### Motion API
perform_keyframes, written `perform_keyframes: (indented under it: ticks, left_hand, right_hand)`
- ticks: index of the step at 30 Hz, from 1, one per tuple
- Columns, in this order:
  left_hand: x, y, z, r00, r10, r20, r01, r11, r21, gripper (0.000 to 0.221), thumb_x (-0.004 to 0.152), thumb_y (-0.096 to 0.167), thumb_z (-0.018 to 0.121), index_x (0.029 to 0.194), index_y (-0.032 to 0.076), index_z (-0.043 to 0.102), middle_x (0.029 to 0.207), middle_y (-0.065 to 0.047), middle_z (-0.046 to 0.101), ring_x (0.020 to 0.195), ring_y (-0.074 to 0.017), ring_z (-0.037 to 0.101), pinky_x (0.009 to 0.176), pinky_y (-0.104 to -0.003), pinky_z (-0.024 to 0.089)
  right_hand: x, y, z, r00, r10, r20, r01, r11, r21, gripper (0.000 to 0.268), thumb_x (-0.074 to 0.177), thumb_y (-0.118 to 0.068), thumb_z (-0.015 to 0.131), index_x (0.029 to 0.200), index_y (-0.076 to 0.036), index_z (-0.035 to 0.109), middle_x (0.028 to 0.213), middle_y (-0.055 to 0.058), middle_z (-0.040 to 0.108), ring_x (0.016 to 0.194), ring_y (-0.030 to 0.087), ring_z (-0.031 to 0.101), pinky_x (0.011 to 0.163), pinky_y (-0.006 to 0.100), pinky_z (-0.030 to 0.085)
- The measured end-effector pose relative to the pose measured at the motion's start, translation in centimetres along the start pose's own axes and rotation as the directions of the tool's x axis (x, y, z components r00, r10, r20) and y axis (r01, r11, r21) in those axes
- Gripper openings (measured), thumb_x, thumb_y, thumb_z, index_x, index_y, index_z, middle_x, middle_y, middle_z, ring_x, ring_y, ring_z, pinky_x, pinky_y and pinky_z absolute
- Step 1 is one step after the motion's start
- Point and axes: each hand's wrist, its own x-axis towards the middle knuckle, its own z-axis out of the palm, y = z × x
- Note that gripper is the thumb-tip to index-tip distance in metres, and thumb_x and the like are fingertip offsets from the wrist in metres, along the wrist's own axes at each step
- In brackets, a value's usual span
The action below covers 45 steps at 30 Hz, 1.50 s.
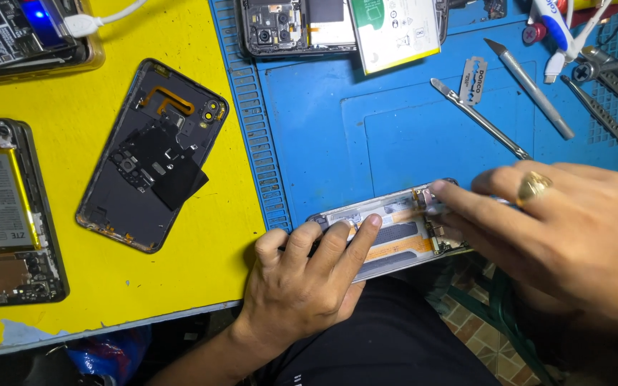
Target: The person cleans the back of a disassembled smartphone with a toothbrush, then picks up another phone and removes its back cover. They proceed to manipulate internal components, including the battery and ribbon cables, using their fingers and a metal tool.
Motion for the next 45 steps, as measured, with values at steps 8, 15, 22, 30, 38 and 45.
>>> perform_keyframes:
  ticks: [8,15,22,30,38,45]
  left_hand:
    - [0.1,0.1,0.0,1.0,-0.009,-0.007,0.009,1.0,0.0,0.045,0.092,0.039,0.063,0.134,0.025,0.071,0.11,0.009,0.067,0.1,-0.017,0.059,0.082,-0.038,0.033]
    - [-0.1,0.1,0.1,1.0,0.002,-0.006,-0.002,1.0,-0.01,0.05,0.086,0.04,0.068,0.134,0.025,0.071,0.11,0.007,0.066,0.101,-0.0186,0.057,0.081,-0.038,0.032]
    - [-0.3,0.1,0.2,1.0,0.011,0.008,-0.011,1.0,-0.012,0.055,0.082,0.041,0.072,0.134,0.024,0.072,0.11,0.007,0.066,0.101,-0.0185,0.056,0.081,-0.038,0.031]
    - [-0.2,-0.2,-0.1,0.993,0.007,-0.116,-0.014,0.998,-0.06,0.029,0.098,0.031,0.067,0.124,0.018,0.073,0.11,0.003,0.073,0.095,-0.0182,0.063,0.08,-0.036,0.031]
    - [0.8,-0.1,-1.8,0.949,0.077,-0.306,-0.122,0.984,-0.128,0.016,0.105,0.013,0.059,0.094,0.012,0.071,0.103,-0.002,0.079,0.08,-0.0163,0.066,0.077,-0.033,0.031]
    - [1.5,2.3,-2.1,0.874,0.247,-0.419,-0.331,0.933,-0.142,0.023,0.107,0.016,0.057,0.092,0.015,0.075,0.096,0.003,0.077,0.079,-0.0098,0.061,0.077,-0.029,0.029]
  right_hand:
    - [3.0,-0.8,4.9,0.983,-0.005,-0.182,0.074,0.925,0.374,0.023,0.094,-0.014,0.068,0.117,-0.015,0.068,0.095,0.001,0.06,0.054,0.023,0.057,0.039,0.037,0.04]
    - [1.6,0.6,5.5,0.974,0.091,-0.208,0.042,0.828,0.559,0.024,0.09,-0.026,0.074,0.108,-0.009,0.072,0.096,0.004,0.07,0.069,0.018,0.065,0.056,0.033,0.052]
    - [0.4,2.0,3.1,0.911,0.352,-0.216,-0.107,0.705,0.701,0.02,0.093,0.0,0.072,0.112,0.005,0.075,0.089,0.013,0.073,0.07,0.018,0.064,0.063,0.027,0.051]
    - [-7.8,6.1,10.7,0.642,0.727,-0.246,-0.501,0.64,0.583,0.009,0.137,0.008,0.063,0.14,0.015,0.058,0.128,0.029,0.057,0.112,0.036,0.054,0.097,0.043,0.043]
    - [-7.9,-4.9,8.6,0.647,0.517,0.56,-0.512,-0.25,0.822,0.041,0.092,-0.022,0.061,0.101,0.004,0.092,0.071,0.024,0.093,0.069,0.029,0.086,0.071,0.035,0.062]
    - [-4.7,-8.6,9.5,0.854,0.476,0.213,0.259,-0.741,0.619,0.037,0.108,-0.029,0.054,0.123,0.004,0.061,0.091,0.017,0.072,0.036,0.006,0.028,0.033,0.021,0.02]
